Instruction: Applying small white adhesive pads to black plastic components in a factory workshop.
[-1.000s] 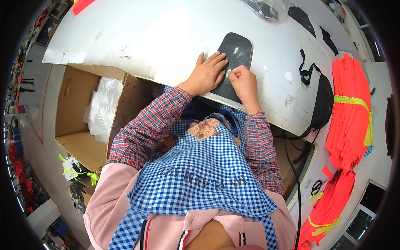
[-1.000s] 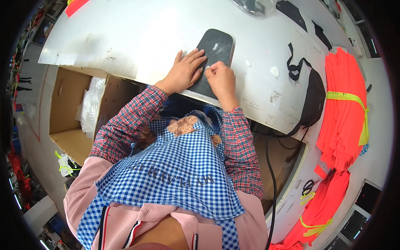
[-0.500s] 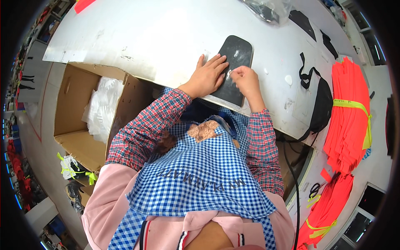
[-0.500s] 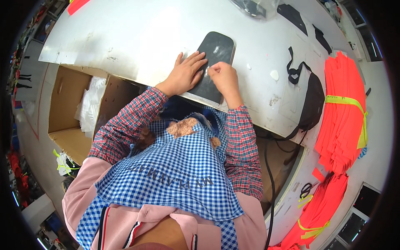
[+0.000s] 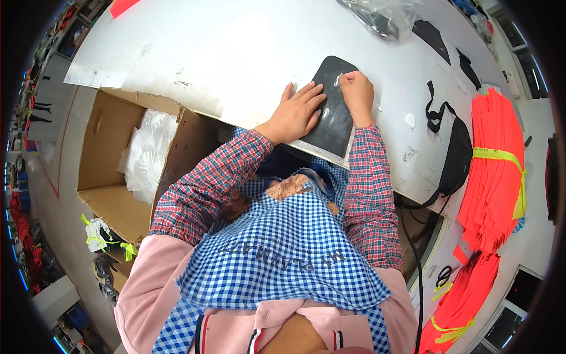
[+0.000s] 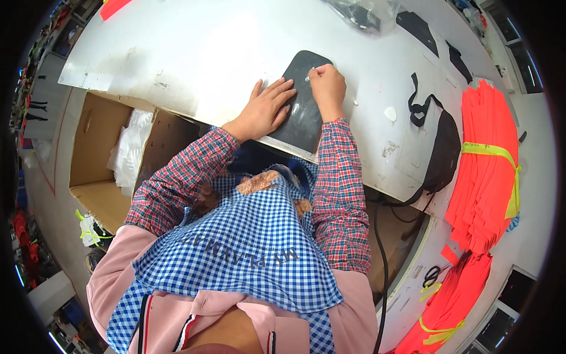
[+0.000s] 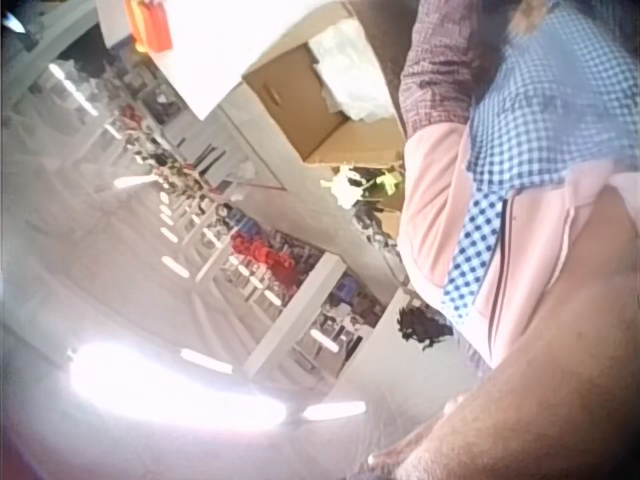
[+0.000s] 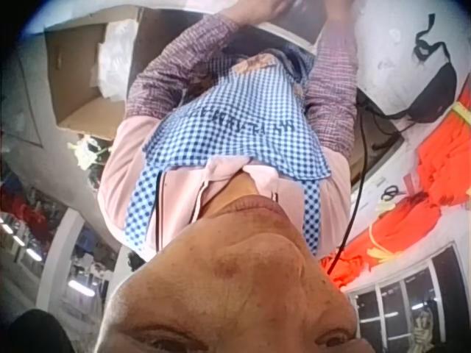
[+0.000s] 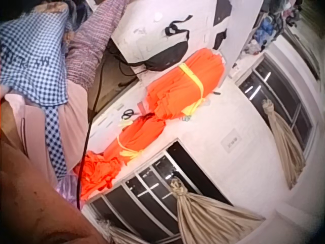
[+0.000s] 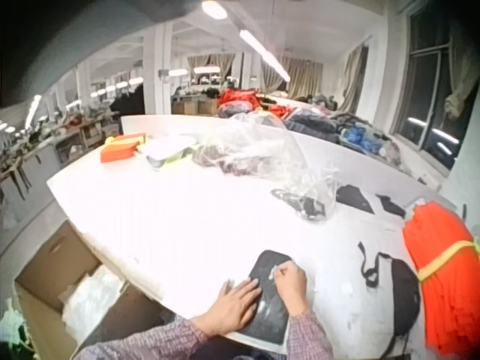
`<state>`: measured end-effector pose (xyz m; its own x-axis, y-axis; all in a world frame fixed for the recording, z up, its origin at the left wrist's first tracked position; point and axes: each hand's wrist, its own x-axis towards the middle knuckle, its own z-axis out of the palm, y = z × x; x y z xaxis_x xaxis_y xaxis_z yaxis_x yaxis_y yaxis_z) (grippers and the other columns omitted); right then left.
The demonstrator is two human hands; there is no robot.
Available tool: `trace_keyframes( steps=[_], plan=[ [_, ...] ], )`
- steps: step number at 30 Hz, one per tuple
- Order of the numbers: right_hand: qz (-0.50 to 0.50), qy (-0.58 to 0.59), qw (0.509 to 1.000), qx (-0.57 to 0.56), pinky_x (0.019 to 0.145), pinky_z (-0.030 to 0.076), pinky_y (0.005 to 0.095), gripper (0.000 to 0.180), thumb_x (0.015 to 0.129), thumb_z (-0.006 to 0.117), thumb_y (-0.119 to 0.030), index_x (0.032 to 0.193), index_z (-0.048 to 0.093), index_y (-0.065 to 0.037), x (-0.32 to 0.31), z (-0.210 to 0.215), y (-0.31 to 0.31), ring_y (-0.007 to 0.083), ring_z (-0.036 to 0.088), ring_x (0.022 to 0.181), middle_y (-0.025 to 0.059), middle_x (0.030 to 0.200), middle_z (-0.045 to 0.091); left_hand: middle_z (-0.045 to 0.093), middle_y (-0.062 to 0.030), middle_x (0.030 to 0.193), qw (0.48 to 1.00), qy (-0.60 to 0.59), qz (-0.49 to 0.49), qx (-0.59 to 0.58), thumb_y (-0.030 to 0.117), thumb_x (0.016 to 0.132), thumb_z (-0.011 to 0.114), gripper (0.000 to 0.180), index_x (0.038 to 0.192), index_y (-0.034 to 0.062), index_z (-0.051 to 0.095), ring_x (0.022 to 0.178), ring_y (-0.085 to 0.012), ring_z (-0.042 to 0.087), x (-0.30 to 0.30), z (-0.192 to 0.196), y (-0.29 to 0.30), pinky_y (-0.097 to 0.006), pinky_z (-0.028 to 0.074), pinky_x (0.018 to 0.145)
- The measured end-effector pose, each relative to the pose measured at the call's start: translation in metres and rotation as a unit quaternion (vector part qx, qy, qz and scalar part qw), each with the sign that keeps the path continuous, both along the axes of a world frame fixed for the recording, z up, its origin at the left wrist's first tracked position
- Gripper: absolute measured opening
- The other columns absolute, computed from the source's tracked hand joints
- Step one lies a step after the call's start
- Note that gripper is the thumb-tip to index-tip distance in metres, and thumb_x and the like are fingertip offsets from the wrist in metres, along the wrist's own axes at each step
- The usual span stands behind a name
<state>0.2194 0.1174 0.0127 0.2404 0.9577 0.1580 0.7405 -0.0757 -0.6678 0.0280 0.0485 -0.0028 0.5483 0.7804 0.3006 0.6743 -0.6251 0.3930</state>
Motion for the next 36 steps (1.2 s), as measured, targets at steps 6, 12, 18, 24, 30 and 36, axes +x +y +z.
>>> trace_keyframes(
  steps=[6,12,18,24,30,36],
  plan=[
    [0.052,-0.038,0.995,-0.074,0.078,0.055,0.0405,0.028,0.082,0.069,-0.031,0.088,0.073,-0.005,0.009,0.001,0.004,0.0315,0.070,0.085,0.0139,0.087,0.073,0.039,-0.0123,0.154,1.000,0.003,0.001,0.001,0.021,0.098,0.049,0.044,0.140,0.0068,0.048,0.145,-0.0287,0.032,0.001,0.001,0.000,-0.061,0.017,0.117],
    [-0.012,-0.006,0.999,-0.033,0.080,0.055,0.0410,0.029,0.082,0.069,-0.032,0.089,0.073,-0.005,0.005,-0.005,0.000,0.0324,0.070,0.087,0.0137,0.088,0.073,0.039,-0.0127,0.154,1.000,0.000,-0.001,0.007,0.022,0.098,0.049,0.044,0.140,0.0067,0.048,0.145,-0.0292,0.032,0.002,0.001,-0.001,-0.061,0.017,0.116],
    [0.062,0.163,0.976,-0.128,0.058,0.053,0.0316,0.025,0.084,0.069,-0.026,0.089,0.070,-0.001,0.016,0.002,-0.021,0.0176,0.067,0.064,0.0075,0.076,0.071,0.040,-0.0131,0.153,1.000,-0.002,0.007,-0.005,0.021,0.098,0.050,0.045,0.140,0.0065,0.048,0.145,-0.0297,0.033,0.000,-0.002,-0.006,-0.062,0.018,0.116],
    [0.110,0.180,0.955,-0.210,0.050,0.048,0.0259,0.023,0.085,0.069,-0.024,0.088,0.068,-0.001,0.003,0.016,-0.066,0.0115,0.063,0.058,0.0047,0.073,0.069,0.040,-0.0131,0.153,1.000,-0.014,0.003,-0.003,0.020,0.096,0.051,0.046,0.140,0.0066,0.049,0.145,-0.0298,0.033,-0.003,0.000,0.001,-0.062,0.019,0.115],
    [0.110,0.128,0.964,-0.205,0.056,0.052,0.0303,0.023,0.084,0.068,-0.023,0.085,0.070,0.000,0.003,0.018,-0.062,0.0149,0.065,0.059,0.0081,0.070,0.069,0.040,-0.0121,0.154,1.000,-0.024,-0.004,-0.005,0.019,0.095,0.053,0.046,0.140,0.0075,0.049,0.145,-0.0304,0.032,0.003,0.000,0.007,-0.062,0.019,0.115],
    [0.163,0.051,0.974,-0.150,0.060,0.054,0.0368,0.017,0.078,0.067,-0.019,0.077,0.070,-0.002,0.000,0.008,-0.066,0.0221,0.068,0.063,0.0143,0.069,0.069,0.039,-0.0128,0.154,0.999,-0.035,0.006,-0.031,0.017,0.092,0.053,0.047,0.139,0.0067,0.049,0.145,-0.0304,0.032,0.004,0.000,0.000,-0.063,0.022,0.113]
  ],
)
